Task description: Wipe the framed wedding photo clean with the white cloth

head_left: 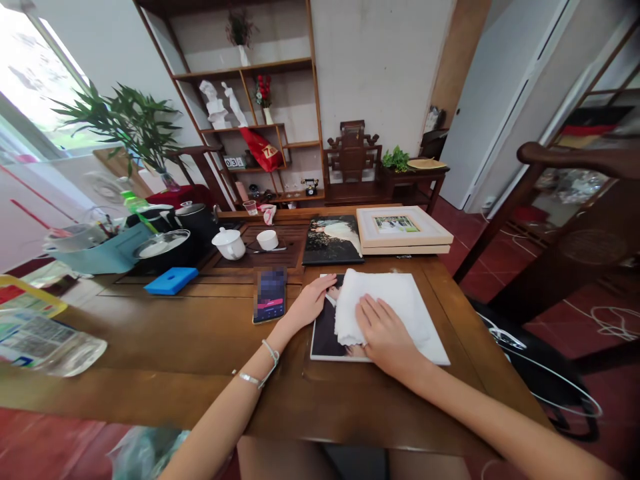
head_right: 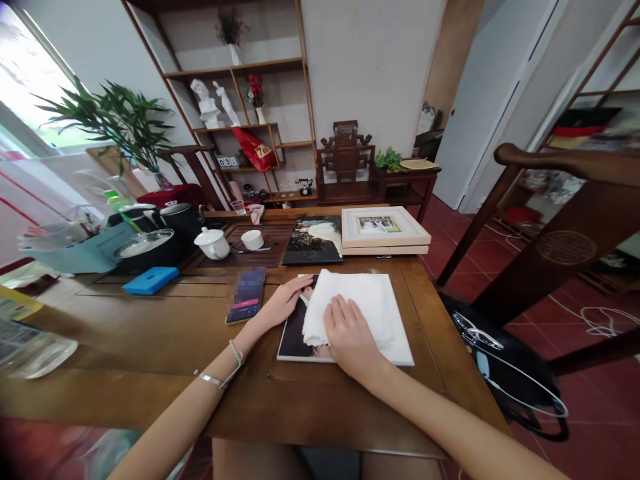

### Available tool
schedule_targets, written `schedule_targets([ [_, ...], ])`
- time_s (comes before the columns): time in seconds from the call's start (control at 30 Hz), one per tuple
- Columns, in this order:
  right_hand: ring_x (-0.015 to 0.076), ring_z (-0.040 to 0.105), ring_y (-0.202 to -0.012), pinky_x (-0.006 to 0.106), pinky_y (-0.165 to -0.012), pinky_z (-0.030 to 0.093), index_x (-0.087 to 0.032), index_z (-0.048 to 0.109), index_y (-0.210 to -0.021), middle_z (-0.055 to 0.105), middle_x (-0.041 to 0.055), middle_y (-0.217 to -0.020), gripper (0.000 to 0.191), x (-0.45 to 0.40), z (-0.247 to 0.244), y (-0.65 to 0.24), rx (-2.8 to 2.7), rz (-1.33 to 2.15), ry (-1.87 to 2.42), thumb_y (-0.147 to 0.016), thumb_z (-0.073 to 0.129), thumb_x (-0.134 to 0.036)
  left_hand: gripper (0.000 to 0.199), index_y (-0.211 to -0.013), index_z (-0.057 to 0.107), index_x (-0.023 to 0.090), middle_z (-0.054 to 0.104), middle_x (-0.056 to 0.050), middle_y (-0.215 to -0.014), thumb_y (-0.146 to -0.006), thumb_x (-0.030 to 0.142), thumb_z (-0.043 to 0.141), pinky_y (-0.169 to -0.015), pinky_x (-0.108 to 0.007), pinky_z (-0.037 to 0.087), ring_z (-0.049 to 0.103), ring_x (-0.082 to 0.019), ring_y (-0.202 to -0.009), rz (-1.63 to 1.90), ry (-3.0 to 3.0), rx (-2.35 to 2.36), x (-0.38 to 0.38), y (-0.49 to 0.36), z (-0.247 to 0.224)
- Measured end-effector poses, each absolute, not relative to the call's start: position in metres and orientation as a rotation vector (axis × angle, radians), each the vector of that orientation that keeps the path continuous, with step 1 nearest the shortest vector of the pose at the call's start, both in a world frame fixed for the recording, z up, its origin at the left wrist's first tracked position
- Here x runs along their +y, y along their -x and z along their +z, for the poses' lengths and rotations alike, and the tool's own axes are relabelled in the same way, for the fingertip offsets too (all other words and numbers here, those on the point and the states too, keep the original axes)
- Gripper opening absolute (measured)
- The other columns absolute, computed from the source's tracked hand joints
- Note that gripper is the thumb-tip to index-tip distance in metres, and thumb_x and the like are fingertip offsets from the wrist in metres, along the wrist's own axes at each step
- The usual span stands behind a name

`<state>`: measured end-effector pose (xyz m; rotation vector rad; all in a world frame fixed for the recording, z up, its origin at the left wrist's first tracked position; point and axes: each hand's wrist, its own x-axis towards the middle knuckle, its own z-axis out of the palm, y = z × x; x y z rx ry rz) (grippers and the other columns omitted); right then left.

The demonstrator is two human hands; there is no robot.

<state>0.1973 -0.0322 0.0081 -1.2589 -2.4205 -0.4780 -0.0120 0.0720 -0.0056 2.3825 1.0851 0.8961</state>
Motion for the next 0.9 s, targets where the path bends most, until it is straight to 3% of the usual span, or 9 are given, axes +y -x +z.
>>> schedule_targets([
  [0.27,0.0337,0.044,-0.129,0.046,-0.108,0.034,0.001,0.052,-0.128,0.052,0.0247,-0.135,0.054,-0.051,0.014,-0.178,-2.713,-0.286,0.679,-0.077,0.048,-0.016,0.042,-0.128,0.058,0.016,0.054,-0.014,-0.137,-0.086,0.023,0.056,-0.111,-0.046,0.039,0.049,-0.026,-0.13,0.884,-2.376,0.918,0.079,0.024,-0.008],
  [0.47,0.0298,0.046,-0.129,0.045,-0.107,0.036,-0.002,0.055,-0.126,0.055,0.0219,-0.134,0.057,-0.014,0.02,-0.206,-2.589,-0.145,1.184,-0.069,0.048,-0.008,0.043,-0.129,0.057,0.019,0.055,-0.009,-0.138,-0.09,0.011,0.04,-0.113,-0.043,0.037,0.05,-0.021,-0.13,0.869,-2.423,1.024,0.07,0.016,0.0],
  [0.63,0.0315,0.045,-0.129,0.046,-0.108,0.035,0.0,0.054,-0.127,0.054,0.0229,-0.134,0.054,0.011,0.025,-0.23,-2.405,-0.283,1.568,-0.074,0.047,-0.007,0.04,-0.127,0.057,0.011,0.053,-0.013,-0.138,-0.092,0.013,0.036,-0.115,-0.043,0.035,0.047,-0.021,-0.132,0.829,-2.458,1.169,0.062,0.007,-0.002],
  [0.73,0.0352,0.042,-0.131,0.048,-0.108,0.033,0.004,0.053,-0.127,0.052,0.025,-0.135,0.055,0.006,0.024,-0.227,-2.445,-0.341,1.546,-0.074,0.047,-0.008,0.039,-0.127,0.057,0.011,0.052,-0.015,-0.14,-0.092,0.015,0.039,-0.114,-0.044,0.036,0.046,-0.023,-0.133,0.831,-2.458,1.256,0.057,0.001,-0.005],
  [0.9,0.035,0.045,-0.128,0.044,-0.107,0.037,0.004,0.055,-0.124,0.053,0.0259,-0.133,0.058,-0.017,0.015,-0.206,-2.66,-0.284,1.112,-0.068,0.051,-0.013,0.035,-0.12,0.062,0.012,0.053,-0.016,-0.138,-0.091,0.014,0.041,-0.111,-0.044,0.04,0.047,-0.025,-0.131,0.889,-2.427,1.317,0.052,-0.003,-0.004],
])
